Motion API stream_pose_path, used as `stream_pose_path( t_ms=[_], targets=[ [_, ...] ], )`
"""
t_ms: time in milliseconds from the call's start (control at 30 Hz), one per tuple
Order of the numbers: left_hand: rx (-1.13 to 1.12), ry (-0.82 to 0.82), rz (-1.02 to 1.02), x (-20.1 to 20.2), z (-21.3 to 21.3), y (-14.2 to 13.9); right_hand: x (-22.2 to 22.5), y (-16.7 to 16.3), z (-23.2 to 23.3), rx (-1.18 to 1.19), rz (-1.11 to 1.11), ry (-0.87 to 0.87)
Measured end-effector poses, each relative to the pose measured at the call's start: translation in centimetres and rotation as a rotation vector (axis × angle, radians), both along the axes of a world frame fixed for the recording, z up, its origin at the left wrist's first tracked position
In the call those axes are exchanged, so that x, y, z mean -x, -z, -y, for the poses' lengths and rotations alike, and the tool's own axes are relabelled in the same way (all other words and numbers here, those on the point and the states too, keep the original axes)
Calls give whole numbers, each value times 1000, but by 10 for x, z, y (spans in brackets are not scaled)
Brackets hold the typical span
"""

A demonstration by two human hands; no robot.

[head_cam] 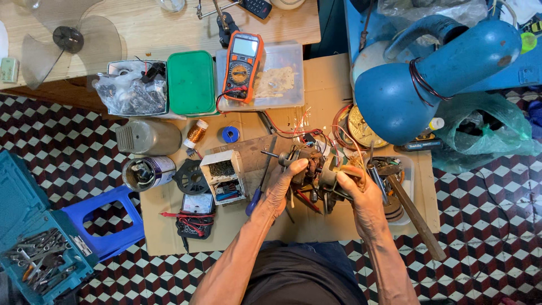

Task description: The person disassembles and reassembles a small electrical motor on a cluttered workbench. They remove the motor housing, inspect internal components, and use a screwdriver to adjust parts. The person also handles small metal rings and a red container, placing items back into the motor assembly.

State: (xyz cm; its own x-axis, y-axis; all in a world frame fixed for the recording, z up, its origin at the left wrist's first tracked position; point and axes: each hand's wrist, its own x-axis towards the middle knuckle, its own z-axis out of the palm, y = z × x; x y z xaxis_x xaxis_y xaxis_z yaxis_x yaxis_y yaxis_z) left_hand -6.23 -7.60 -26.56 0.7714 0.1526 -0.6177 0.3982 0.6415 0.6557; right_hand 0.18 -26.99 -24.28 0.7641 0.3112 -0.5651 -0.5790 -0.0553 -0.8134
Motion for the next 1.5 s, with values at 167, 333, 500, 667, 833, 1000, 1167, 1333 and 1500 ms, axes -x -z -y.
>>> stream_pose_path(
  t_ms=[167, 333, 500, 667, 833, 1000, 1167, 1333, 1500],
  targets=[
    [66, -32, 65, 6, -3, 2, 3, 2, 3, 33, 19, 9],
    [122, -100, 60, 13, -9, 14, 5, 0, 16, -25, -27, 57],
    [319, -185, 11, 19, -18, 29, 17, -4, 36, -198, -96, 130],
    [456, -210, 86, 33, -33, 27, 42, 10, 53, -299, -147, 345],
    [586, -299, 164, 52, -36, 13, 56, 47, 25, -135, -222, 200],
    [641, -266, 254, 78, -29, -13, 60, 61, -21, 132, -40, 36],
    [704, -246, 315, 90, -12, -37, 55, 46, -32, 33, -9, 26],
    [848, -252, 316, 91, 2, -39, 58, 37, -19, 491, 220, -59],
    [861, -187, 362, 104, -2, -31, 79, 9, -7, 710, 458, -102]
  ],
)
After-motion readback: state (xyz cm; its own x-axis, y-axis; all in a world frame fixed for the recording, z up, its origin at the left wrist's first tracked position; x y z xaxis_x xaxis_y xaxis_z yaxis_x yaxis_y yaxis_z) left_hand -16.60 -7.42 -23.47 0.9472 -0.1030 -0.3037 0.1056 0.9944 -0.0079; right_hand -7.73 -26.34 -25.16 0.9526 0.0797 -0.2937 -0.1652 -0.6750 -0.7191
